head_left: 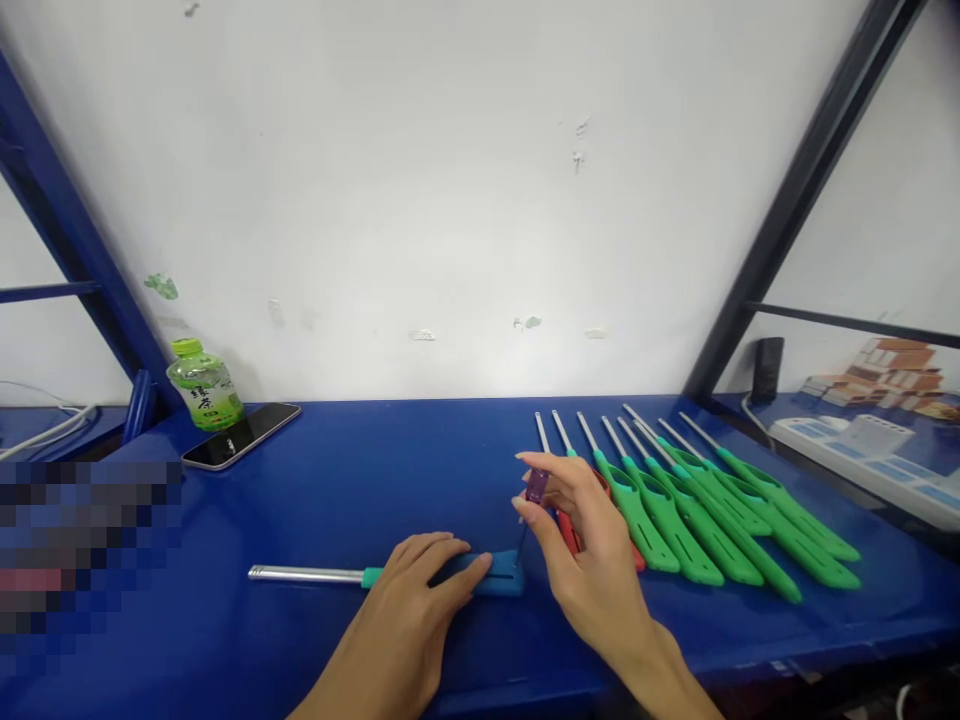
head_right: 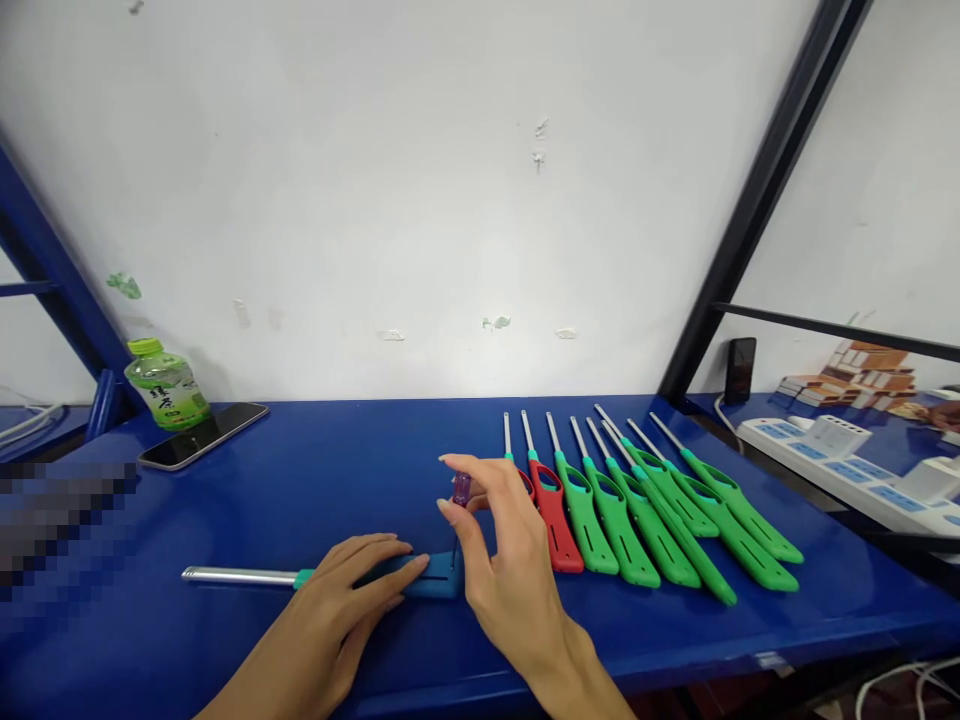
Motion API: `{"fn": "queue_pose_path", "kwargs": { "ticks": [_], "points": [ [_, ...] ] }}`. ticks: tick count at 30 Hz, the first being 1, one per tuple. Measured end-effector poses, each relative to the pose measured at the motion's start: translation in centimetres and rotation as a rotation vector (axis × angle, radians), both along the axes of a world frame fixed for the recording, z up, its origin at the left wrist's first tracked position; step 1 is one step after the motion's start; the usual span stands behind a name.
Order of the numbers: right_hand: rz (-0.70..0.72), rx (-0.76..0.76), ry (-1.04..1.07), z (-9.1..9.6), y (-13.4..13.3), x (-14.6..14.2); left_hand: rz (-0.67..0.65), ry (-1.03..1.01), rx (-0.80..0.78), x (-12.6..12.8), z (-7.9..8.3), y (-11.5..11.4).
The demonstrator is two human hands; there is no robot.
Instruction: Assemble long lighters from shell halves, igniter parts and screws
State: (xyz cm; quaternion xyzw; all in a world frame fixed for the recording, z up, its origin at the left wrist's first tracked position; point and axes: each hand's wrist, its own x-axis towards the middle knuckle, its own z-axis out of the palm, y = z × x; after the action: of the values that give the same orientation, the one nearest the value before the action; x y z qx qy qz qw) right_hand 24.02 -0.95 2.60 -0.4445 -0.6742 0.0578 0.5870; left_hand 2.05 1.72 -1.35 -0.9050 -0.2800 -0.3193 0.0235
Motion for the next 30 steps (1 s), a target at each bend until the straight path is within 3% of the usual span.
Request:
{"fn": "queue_pose_path", "kwargs": {
  "ticks": [4, 10, 15, 22, 28, 30],
  "points": [
    [0.086, -0.027, -0.028, -0.18, -0.19, -0.07, -0.009, 0.016, -0.008, -0.15, 0.2, -0.08],
    [-0.011, 0.093, -0.051, 0.04, -0.39, -0.27, -0.014, 0.026, 0.012, -0.24, 0.26, -0.32],
    [0.078, 0.031, -0.014, -0.43, -0.41, -0.25, -0.008, 0.042, 0.023, -0.14, 0.26, -0.42],
    [-0.016, 0.158, -0.069, -0.43, -0.48, -0.23, -0.005, 0.053, 0.058, -0.16, 0.19, -0.26],
    [0.015, 0.047, -0.047, -0.66, -0.55, -0.17, -0.005, 0.043, 0.06, -0.24, -0.07, -0.2],
    [-0.012, 0.075, -0.065, -0.48, -0.58, -0.14, -0.005, 0.041, 0.046, -0.25, -0.09, -0.21]
  ]
}}
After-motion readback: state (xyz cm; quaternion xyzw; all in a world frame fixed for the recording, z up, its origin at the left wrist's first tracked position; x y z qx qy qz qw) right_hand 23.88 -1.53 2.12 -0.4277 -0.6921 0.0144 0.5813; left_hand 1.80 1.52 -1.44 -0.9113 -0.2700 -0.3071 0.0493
